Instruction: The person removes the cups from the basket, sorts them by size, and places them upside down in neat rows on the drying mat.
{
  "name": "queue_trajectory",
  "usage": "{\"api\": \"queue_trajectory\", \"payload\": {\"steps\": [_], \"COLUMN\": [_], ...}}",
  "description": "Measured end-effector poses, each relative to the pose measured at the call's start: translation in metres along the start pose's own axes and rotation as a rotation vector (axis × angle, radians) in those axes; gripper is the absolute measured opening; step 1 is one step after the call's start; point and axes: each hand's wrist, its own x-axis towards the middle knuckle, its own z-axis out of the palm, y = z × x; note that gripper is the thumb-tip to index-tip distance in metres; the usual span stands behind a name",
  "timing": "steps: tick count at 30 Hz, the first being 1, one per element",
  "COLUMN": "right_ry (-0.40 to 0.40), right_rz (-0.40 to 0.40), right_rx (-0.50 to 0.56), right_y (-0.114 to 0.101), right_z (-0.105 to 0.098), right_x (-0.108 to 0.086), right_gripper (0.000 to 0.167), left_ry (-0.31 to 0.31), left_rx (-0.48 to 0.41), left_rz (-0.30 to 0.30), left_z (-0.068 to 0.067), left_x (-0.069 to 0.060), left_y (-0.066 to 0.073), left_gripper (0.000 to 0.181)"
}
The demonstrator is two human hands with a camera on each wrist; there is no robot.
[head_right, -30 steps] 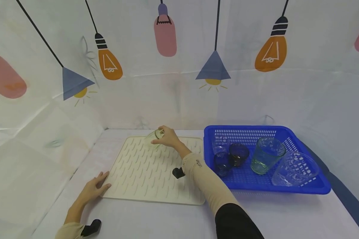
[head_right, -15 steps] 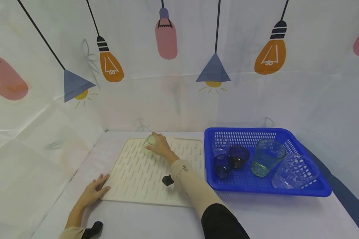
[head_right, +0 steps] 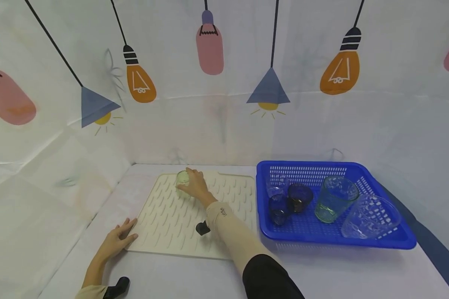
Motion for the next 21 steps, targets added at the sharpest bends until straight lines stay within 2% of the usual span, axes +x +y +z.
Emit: {"api": "queue_trajectory", "payload": {"steps": [7, 12, 21], "right_ry": [-0.033, -0.032, -0.048], "right_rz": [-0.051, -0.052, -0.075], "right_rx": [-0.005, -0.001, -0.051], "right_y": [-0.011, -0.016, -0.013], "right_z": [0.005, 0.012, 0.021], "right_x": [0.004, 0.005, 0.002], "right_gripper": [0.074, 0.073, 0.074], "left_ry": [-0.017, -0.006, 0.009], "left_rx": [-0.006, -0.017, -0.028], "left_rz": [-0.034, -0.016, 0.005], "left_z": [0.000, 0.001, 0.001], "left_x": [0.000, -0.001, -0.001], "left_y": [0.001, 0.001, 0.001], "left_gripper": [0.058, 0.057, 0.056]}}
